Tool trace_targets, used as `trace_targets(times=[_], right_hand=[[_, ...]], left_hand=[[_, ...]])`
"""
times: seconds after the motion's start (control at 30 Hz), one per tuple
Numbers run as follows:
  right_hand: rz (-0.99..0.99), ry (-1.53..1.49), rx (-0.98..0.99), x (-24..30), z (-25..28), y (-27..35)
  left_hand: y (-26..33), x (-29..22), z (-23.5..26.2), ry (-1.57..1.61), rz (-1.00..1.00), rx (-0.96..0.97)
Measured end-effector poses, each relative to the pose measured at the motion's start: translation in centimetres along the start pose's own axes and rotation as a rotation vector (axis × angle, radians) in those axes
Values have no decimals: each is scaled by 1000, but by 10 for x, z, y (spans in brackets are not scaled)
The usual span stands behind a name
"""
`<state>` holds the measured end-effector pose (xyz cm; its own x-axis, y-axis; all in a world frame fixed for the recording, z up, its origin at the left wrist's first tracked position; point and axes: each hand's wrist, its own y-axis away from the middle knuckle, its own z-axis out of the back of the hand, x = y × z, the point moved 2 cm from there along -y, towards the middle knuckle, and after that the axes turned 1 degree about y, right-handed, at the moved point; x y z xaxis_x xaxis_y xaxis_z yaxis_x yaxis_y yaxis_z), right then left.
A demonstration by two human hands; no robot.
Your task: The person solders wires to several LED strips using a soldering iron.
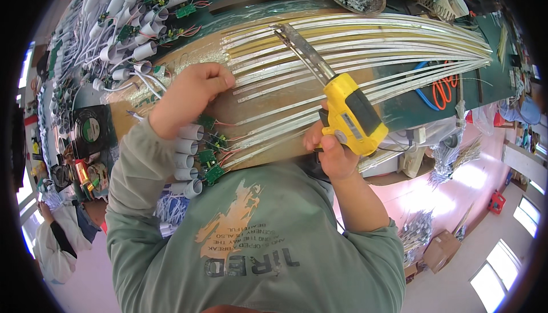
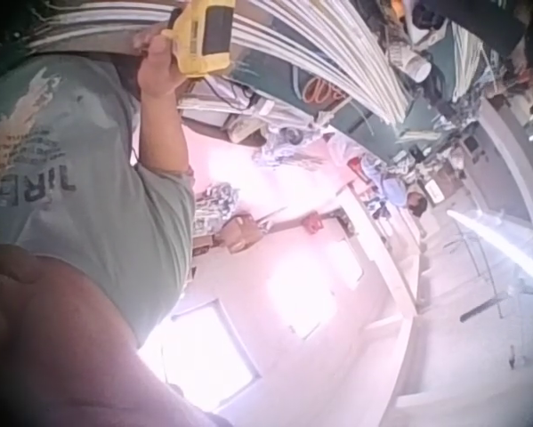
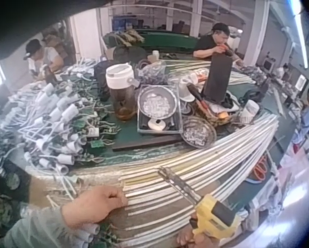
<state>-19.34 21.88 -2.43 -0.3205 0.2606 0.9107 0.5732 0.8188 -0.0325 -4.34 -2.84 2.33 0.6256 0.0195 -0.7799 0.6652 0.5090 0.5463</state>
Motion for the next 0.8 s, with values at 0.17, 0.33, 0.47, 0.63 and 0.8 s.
trace_targets(times=[0.17, 0.33, 0.47, 0.63, 0.8], right_hand=[[9, 10, 1, 0, 0, -2], [14, 5, -6, -1, -1, -3], [-11, -29, 8, -3, -1, -1], [-15, -40, -75, -4, 8, 4], [23, -2, -34, -5, 8, 2]], left_hand=[[-1, -2, -1, -199, -97, -107], [-1, 0, -7, -496, -228, -253], [-1, 5, -4, -544, -301, -313], [15, 4, 10, -433, -439, -347], [35, 24, 57, -658, -735, -582]])
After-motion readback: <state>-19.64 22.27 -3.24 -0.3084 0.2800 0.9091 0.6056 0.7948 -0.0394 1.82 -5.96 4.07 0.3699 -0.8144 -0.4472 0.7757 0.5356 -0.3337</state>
